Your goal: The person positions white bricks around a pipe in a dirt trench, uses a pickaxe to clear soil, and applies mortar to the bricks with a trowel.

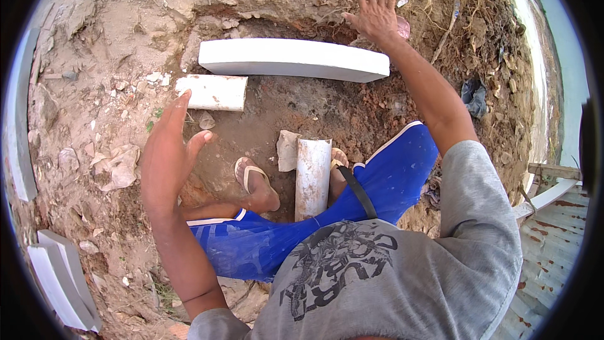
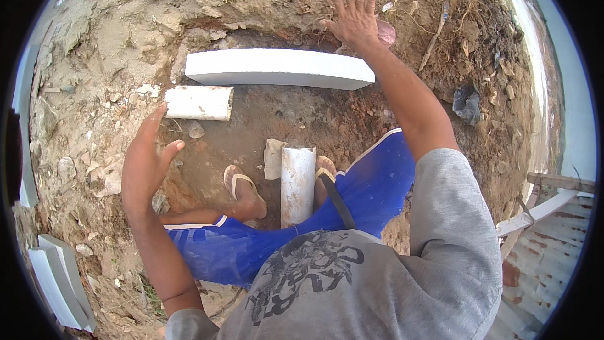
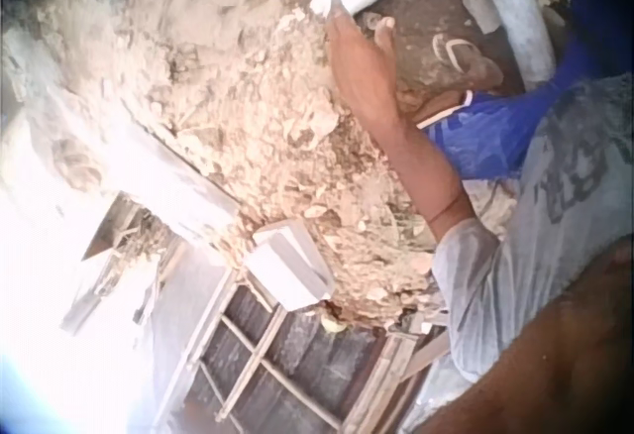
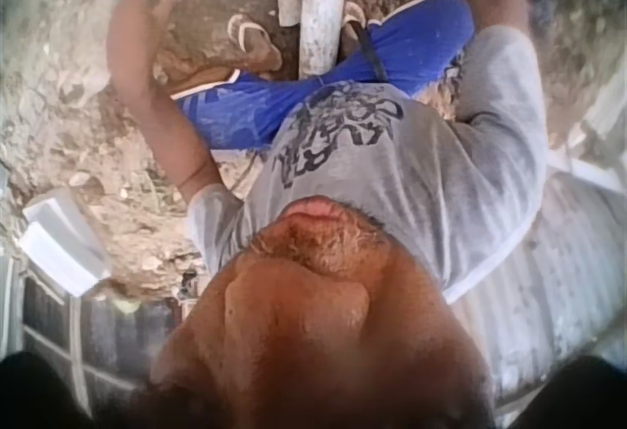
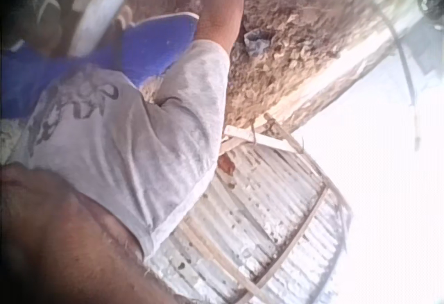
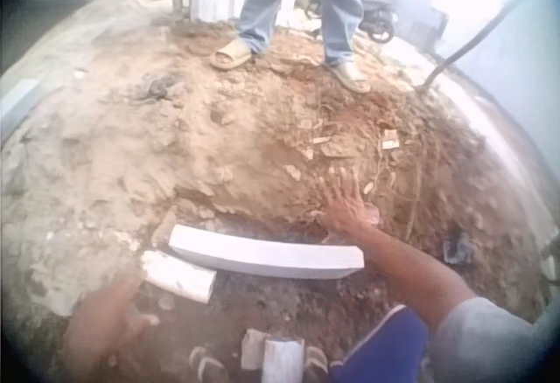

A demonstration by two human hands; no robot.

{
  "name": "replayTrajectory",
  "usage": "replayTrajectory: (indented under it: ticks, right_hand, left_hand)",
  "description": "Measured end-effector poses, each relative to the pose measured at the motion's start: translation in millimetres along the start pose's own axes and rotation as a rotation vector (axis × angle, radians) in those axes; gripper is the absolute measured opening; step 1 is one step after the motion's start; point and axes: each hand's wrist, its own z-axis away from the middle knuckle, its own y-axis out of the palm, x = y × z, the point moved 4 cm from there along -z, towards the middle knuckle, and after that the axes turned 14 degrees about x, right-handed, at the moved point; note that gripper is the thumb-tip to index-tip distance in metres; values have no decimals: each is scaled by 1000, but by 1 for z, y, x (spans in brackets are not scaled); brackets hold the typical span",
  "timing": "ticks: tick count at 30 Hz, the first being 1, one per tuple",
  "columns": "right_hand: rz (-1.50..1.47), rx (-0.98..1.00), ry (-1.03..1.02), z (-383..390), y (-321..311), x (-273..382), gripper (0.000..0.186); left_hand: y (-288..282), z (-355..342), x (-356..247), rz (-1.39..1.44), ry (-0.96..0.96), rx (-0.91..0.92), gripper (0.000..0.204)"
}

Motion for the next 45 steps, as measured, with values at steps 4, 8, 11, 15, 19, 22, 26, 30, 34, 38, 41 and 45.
replayTrajectory:
  ticks: [4,8,11,15,19,22,26,30,34,38,41,45]
  right_hand:
    - [-82,-138,-66,3,5,15,85]
    - [-233,-51,-325,26,71,67,90]
    - [-383,90,-359,28,102,110,87]
    - [-418,-6,-400,22,105,106,88]
    - [-465,4,-445,21,99,110,92]
    - [-384,96,-426,19,87,101,101]
    - [-525,35,-505,-3,45,131,115]
    - [-553,119,-567,-28,-9,179,100]
    - [-567,257,-589,-33,-9,195,80]
    - [-652,217,-559,-24,-14,174,83]
    - [-745,145,-563,-16,-28,152,87]
    - [-870,22,-599,1,-87,147,93]
  left_hand:
    - [-8,1,3,-5,-12,-16,69]
    - [1,-6,0,6,91,-25,70]
    - [4,0,7,-4,63,5,71]
    - [1,2,8,-21,-62,41,72]
    - [-3,0,-4,-23,-35,26,71]
    - [0,-6,-18,-20,-24,44,71]
    - [17,-20,-45,-95,84,108,70]
    - [45,-33,-58,-109,198,190,68]
    - [72,-43,-63,-118,261,236,66]
    - [76,-51,-77,-66,301,229,63]
    - [82,-52,-78,-62,340,252,61]
    - [79,-58,-79,3,336,309,62]
